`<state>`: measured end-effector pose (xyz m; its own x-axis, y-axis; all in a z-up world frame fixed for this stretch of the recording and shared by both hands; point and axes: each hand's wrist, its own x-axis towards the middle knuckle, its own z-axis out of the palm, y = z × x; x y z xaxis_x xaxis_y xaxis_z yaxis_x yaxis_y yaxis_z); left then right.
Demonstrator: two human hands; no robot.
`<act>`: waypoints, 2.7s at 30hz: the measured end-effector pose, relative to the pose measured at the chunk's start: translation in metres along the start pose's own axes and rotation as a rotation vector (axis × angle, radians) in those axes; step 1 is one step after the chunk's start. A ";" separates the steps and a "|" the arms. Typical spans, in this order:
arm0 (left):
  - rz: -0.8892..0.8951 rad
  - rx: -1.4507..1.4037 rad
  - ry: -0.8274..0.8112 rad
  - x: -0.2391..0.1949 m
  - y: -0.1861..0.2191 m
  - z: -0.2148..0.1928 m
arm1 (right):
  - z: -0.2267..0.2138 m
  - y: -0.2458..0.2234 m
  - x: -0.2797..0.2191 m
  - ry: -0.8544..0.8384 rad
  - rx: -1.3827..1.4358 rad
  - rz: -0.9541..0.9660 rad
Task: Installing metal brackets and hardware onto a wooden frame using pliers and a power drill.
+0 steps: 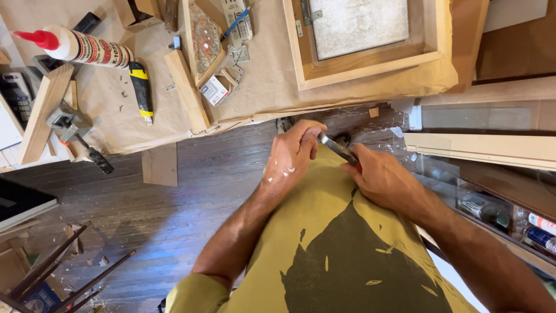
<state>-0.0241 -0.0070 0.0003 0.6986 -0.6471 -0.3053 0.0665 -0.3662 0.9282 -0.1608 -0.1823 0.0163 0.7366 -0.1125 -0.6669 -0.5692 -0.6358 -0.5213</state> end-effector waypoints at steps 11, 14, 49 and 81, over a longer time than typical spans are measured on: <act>0.041 -0.028 0.109 -0.004 -0.012 0.013 | 0.016 0.009 -0.001 0.000 -0.069 -0.009; 0.011 -0.072 0.092 -0.004 -0.022 0.015 | 0.019 0.009 -0.002 0.019 -0.079 -0.042; 0.166 -0.354 0.091 -0.013 -0.055 -0.078 | 0.025 0.007 0.012 0.357 -0.616 -0.424; -0.220 0.231 -0.093 0.074 -0.071 -0.157 | 0.002 -0.151 0.155 0.119 0.366 -0.062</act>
<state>0.1347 0.0764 -0.0545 0.6171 -0.5901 -0.5206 0.0378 -0.6386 0.7686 0.0387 -0.1021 -0.0099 0.7986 -0.1840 -0.5731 -0.5992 -0.3321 -0.7284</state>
